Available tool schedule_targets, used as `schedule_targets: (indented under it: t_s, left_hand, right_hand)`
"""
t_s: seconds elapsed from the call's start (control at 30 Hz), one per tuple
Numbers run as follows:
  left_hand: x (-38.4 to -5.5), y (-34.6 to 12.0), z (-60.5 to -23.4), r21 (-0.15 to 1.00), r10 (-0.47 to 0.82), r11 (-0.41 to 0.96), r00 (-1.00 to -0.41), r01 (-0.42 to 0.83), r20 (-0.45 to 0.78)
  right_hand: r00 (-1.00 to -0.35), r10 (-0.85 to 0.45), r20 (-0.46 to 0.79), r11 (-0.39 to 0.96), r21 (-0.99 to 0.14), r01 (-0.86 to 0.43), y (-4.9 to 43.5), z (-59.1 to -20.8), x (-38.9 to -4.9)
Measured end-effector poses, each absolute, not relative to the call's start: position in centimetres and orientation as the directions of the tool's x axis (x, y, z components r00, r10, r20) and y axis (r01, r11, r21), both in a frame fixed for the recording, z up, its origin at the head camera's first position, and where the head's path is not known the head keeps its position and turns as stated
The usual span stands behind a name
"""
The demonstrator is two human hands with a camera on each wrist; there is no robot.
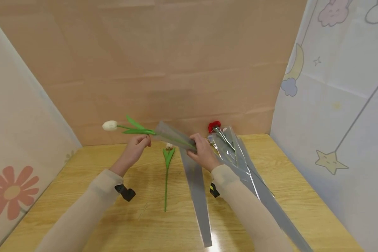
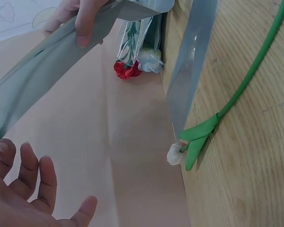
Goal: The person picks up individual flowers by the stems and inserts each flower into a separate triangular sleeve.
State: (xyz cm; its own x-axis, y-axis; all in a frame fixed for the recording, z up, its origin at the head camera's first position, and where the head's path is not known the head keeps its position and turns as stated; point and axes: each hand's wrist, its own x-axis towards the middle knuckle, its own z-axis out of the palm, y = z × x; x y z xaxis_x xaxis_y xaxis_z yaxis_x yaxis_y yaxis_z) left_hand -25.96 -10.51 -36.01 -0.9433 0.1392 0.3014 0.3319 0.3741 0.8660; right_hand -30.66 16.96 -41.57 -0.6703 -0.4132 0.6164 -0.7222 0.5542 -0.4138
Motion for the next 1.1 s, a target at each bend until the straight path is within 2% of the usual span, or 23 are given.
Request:
schedule_targets:
  t_s: [0.2, 0.37, 0.63, 0.9, 1.1]
  left_hand:
    - [-25.7, -10.5, -36.0, 0.868, 0.157, 0.395, -0.953, 0.300, 0.259]
    - [-24.2, -10.1, -34.4, 0.860, 0.174, 0.411, -0.952, 0.301, 0.250]
    - [-25.6, -10.9, -36.9, 0.851, 0.173, 0.438, -0.956, 0.288, 0.235]
    - [-25.4, -10.6, -37.1, 0.910, 0.207, 0.372, -0.972, 0.181, 0.109]
    - [-24.9, -9.7, -37.8, 0.973, 0.255, 0.223, -0.967, 0.056, -0.003]
  right_hand:
    - [-0.657, -0.406, 0.635, 0.543, -0.410, -0.733, 17.0, -41.9, -30.8]
    - [-0.655, -0.399, 0.641, 0.530, -0.422, -0.735, 17.0, -41.9, -30.8]
    - [-0.649, -0.400, 0.647, 0.539, -0.407, -0.738, 16.9, -42.1, -30.9]
    - [-0.660, -0.396, 0.639, 0.553, -0.408, -0.727, 16.8, -42.2, -30.8]
    - [-0.674, -0.393, 0.625, 0.555, -0.423, -0.716, 16.7, -42.2, -30.6]
